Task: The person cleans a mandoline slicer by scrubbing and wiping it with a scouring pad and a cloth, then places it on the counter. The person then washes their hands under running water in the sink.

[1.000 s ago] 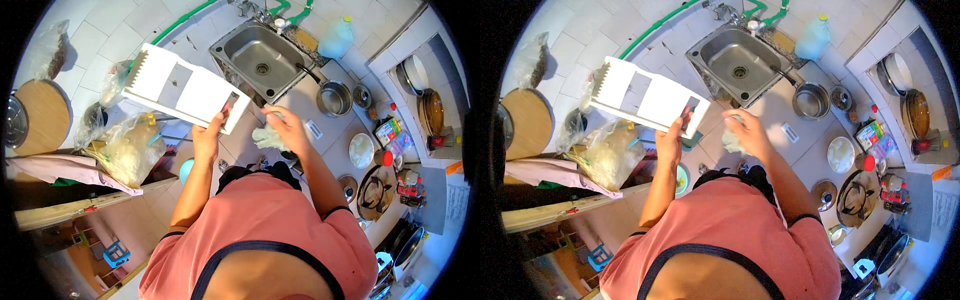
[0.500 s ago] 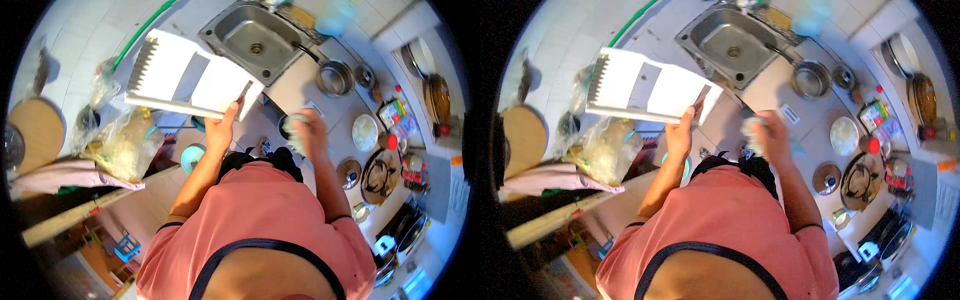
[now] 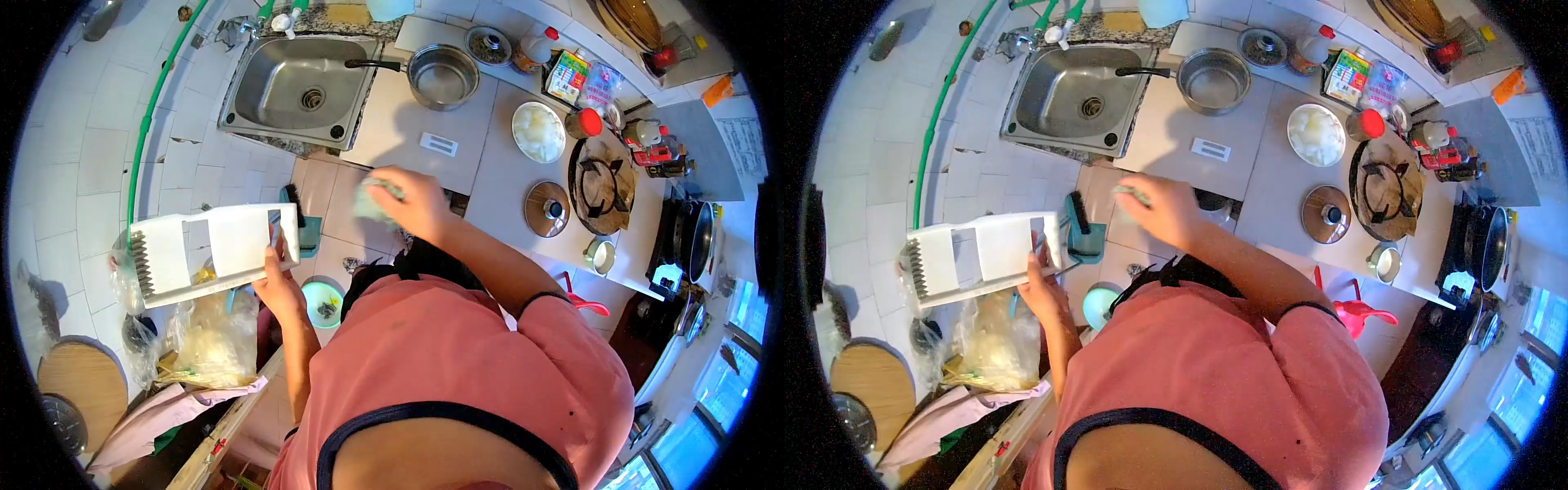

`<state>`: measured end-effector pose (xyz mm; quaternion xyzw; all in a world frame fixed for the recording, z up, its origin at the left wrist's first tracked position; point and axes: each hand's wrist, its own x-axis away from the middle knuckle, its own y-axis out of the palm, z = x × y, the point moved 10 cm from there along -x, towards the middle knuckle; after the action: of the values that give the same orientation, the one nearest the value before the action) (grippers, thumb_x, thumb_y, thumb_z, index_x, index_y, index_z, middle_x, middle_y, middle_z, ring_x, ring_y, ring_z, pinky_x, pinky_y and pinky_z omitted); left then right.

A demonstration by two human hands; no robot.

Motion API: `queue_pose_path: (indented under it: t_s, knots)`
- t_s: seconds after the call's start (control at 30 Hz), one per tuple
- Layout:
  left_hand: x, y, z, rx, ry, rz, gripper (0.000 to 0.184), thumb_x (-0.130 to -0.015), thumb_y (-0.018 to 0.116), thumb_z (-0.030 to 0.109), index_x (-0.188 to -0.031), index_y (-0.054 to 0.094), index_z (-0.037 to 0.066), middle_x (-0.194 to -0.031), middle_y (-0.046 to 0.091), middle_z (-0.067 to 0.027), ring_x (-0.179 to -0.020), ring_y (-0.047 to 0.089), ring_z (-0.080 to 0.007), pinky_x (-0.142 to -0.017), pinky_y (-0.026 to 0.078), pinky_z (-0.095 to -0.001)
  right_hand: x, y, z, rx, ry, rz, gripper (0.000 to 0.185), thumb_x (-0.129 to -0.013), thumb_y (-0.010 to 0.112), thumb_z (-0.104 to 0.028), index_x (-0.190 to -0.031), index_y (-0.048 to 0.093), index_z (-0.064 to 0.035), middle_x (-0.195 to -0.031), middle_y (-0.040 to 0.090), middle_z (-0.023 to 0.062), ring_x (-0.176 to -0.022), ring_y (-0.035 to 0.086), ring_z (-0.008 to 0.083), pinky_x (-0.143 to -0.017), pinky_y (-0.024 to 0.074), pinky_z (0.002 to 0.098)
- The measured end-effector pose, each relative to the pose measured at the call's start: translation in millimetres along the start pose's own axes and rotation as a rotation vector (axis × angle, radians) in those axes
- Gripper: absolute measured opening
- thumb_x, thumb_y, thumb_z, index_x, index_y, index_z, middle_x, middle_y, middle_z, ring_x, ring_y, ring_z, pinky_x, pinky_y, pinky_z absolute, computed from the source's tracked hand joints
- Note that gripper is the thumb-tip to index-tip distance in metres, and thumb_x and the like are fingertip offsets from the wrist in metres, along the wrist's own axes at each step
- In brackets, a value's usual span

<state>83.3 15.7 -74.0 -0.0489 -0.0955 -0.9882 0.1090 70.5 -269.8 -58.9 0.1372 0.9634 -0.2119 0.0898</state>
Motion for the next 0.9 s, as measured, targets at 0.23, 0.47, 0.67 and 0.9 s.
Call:
queue_pose_path:
  t_s: [0.23,0.47,0.67,0.9]
  knots:
    - [-7.9,-6.3,-17.5,0.056,-0.081,0.017,0.038,-0.091,0.047,0.011,-0.125,0.044,-0.005,-0.121,0.053,-0.018,-0.107,0.055,-0.0268,-0.089,0.045,-0.0345,39.5,-86.7,104.0,-0.023,0.531,0.25,0.024,-0.085,0.06,-0.022,-0.1,0.061,-0.003,-0.074,0.064,0.0115,-0.065,0.06,0.0142,-0.062,0.0486,0.0298]
    - [-20.6,24.0,-25.4,0.142,-0.09,0.012,0.033,-0.089,0.051,0.011,-0.12,0.049,-0.002,-0.117,0.056,-0.0131,-0.104,0.056,-0.0198,-0.088,0.045,-0.0321,70.5,-150.5,176.6,0.285,0.389,0.492,0.025,-0.085,0.059,-0.022,-0.103,0.06,-0.0043,-0.088,0.064,0.0184,-0.078,0.064,0.0273,-0.07,0.049,0.0344]
    - [-55.9,20.8,-33.5,0.16,-0.128,-0.049,0.029,-0.09,0.049,0.008,-0.116,0.052,-0.003,-0.11,0.058,-0.0118,-0.098,0.057,-0.0186,-0.087,0.046,-0.0326,71.8,-151.9,235.1,0.723,0.606,0.242,0.035,-0.085,0.055,-0.029,-0.114,0.056,-0.0089,-0.109,0.059,0.0186,-0.098,0.059,0.0329,-0.082,0.0467,0.0416]
    - [-144.5,-3.8,-54.8,0.017,-0.095,-0.049,0.026,-0.088,0.054,0.008,-0.111,0.056,-0.005,-0.105,0.061,-0.0102,-0.095,0.059,-0.0181,-0.085,0.046,-0.0302,2.0,-70.4,205.5,0.948,0.534,-0.149,0.022,-0.084,0.055,-0.02,-0.103,0.059,-0.0092,-0.114,0.055,0.0128,-0.1,0.055,0.0301,-0.083,0.0424,0.0439]
